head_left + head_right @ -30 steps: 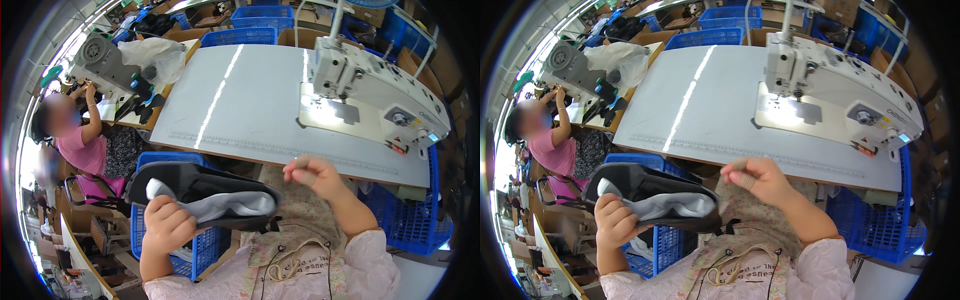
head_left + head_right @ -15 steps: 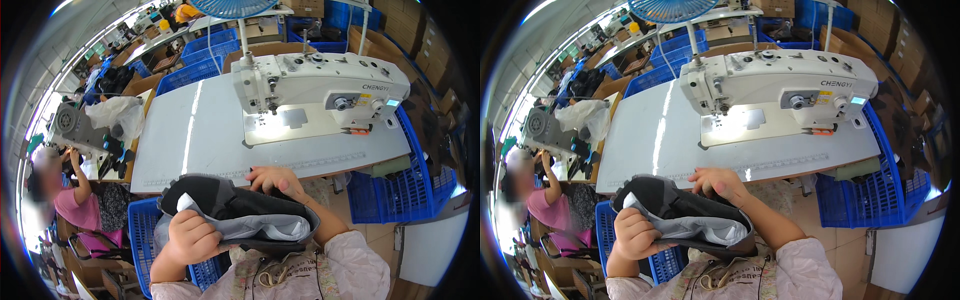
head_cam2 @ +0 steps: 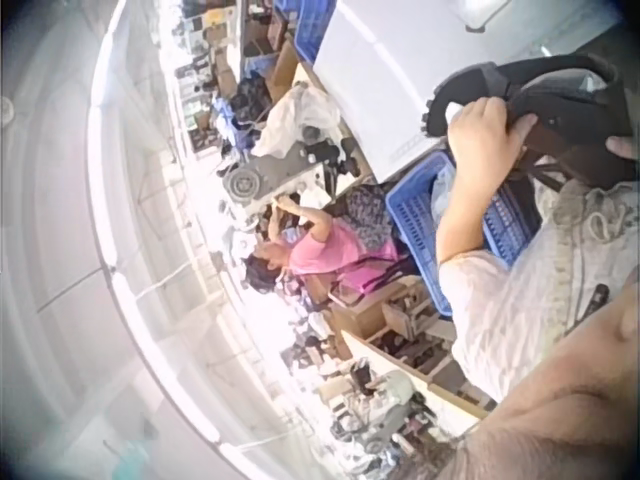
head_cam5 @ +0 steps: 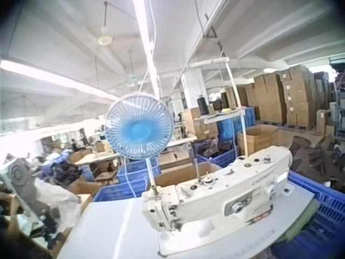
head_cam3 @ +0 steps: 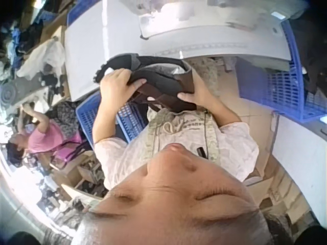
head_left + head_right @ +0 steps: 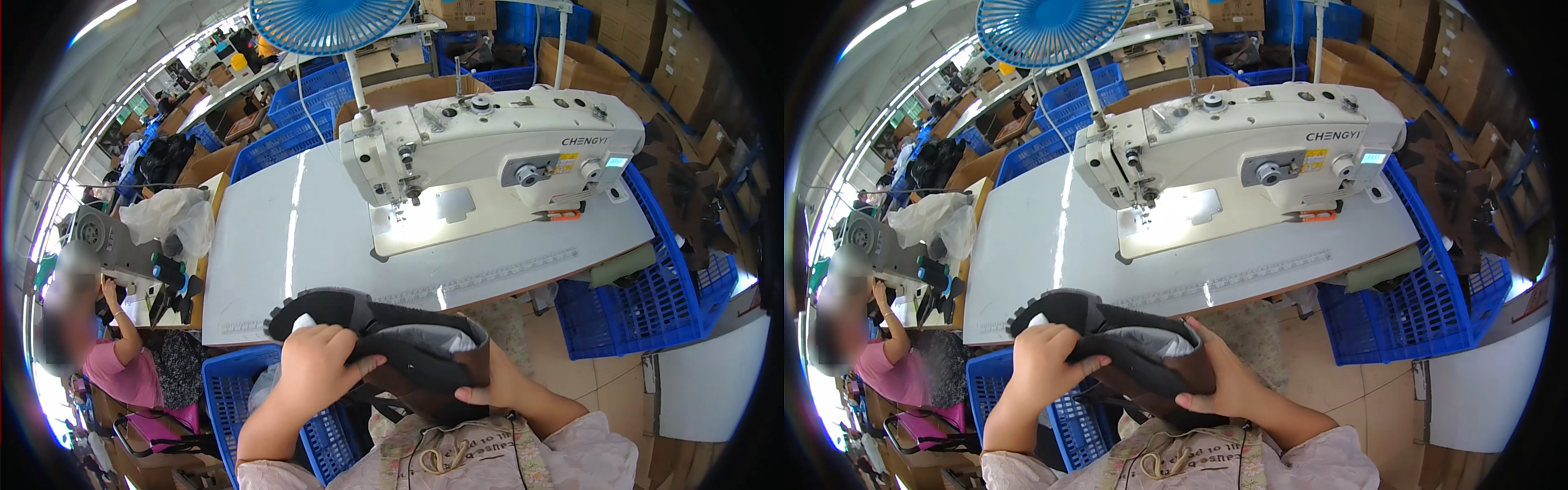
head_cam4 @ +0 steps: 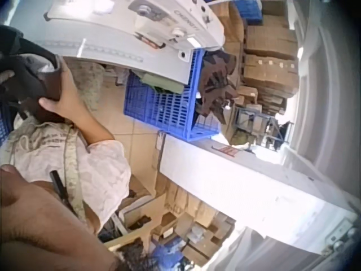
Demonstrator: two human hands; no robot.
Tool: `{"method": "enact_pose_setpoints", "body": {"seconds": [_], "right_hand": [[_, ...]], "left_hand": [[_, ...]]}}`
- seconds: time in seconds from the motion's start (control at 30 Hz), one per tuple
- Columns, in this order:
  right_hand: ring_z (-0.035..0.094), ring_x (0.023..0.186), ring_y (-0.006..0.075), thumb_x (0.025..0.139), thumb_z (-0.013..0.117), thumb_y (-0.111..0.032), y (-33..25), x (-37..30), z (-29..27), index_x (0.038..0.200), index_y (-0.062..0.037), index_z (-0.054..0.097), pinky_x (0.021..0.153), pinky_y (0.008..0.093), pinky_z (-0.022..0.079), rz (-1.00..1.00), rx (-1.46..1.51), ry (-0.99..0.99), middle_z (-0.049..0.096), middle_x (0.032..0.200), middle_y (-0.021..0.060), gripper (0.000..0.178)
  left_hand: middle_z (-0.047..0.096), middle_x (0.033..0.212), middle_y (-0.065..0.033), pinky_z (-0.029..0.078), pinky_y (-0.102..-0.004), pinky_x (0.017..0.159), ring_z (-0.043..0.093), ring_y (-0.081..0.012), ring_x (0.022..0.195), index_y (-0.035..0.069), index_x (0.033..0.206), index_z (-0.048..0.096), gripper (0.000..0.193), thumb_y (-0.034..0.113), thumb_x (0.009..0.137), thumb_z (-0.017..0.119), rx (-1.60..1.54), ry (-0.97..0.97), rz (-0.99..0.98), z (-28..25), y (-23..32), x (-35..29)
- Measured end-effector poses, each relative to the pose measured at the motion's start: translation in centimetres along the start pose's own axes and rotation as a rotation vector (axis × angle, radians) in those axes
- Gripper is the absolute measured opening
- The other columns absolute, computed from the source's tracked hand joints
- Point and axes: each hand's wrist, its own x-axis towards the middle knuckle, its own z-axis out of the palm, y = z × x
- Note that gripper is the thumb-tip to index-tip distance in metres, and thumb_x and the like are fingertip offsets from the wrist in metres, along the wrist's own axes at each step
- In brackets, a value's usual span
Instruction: The person sews shoe uppers using a sewing machine and trims the threads with snips, placing completed shoe uppers into a crate.
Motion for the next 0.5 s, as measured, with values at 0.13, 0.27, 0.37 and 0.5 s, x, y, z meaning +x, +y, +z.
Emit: {"method": "enact_pose_setpoints", "body": {"seconds": [0.13, 0.27, 0.37, 0.5], "right_hand": [[0.045, 0.126, 0.0304, 0.069, 0.084, -0.038, 0.4, 3.0, -1.6, 0.15, 0.0039, 0.005, 0.112, 0.0398, 0.026, 0.013, 0.217, -0.002, 0.043, 0.139, 0.0239, 0.12], [0.044, 0.128, 0.0279, 0.068, 0.085, -0.032, 2.2, 6.7, -4.8, 0.146, 0.0029, 0.027, 0.109, 0.0374, 0.033, 0.003, 0.335, 0.067, 0.049, 0.135, 0.018, 0.103], [0.046, 0.126, 0.0269, 0.069, 0.082, -0.023, 3.0, 8.4, -5.8, 0.139, 0.0014, 0.04, 0.107, 0.0357, 0.036, 0.203, 0.489, 0.318, 0.052, 0.132, 0.016, 0.085], [0.049, 0.123, 0.0253, 0.066, 0.08, -0.021, 2.1, 9.4, -6.5, 0.142, 0.001, 0.038, 0.104, 0.0341, 0.038, 0.27, 0.475, 0.359, 0.052, 0.133, 0.0138, 0.089]], "left_hand": [[0.057, 0.065, -0.0085, 0.047, -0.0423, 0.058, 0.061, -0.0308, 0.065, 0.007, 0.066, 0.054, 0.043, 0.045, 0.07, 0.076, 0.043, -0.06, 0.013, 0.6, -1.5, 4.4], [0.061, 0.07, -0.0106, 0.049, -0.0433, 0.063, 0.062, -0.033, 0.071, 0.006, 0.072, 0.06, 0.044, 0.047, 0.071, 0.075, 0.019, -0.137, -0.043, 3.2, -2.8, 9.3], [0.063, 0.073, -0.0132, 0.049, -0.0437, 0.066, 0.063, -0.0349, 0.073, 0.004, 0.078, 0.063, 0.048, 0.05, 0.07, 0.076, -0.073, -0.19, -0.132, 6.0, -4.7, 10.9], [0.064, 0.074, -0.0163, 0.048, -0.0438, 0.065, 0.062, -0.0361, 0.073, 0.002, 0.08, 0.064, 0.055, 0.054, 0.069, 0.077, -0.204, -0.104, -0.123, 7.3, -7.4, 10.8]]}}
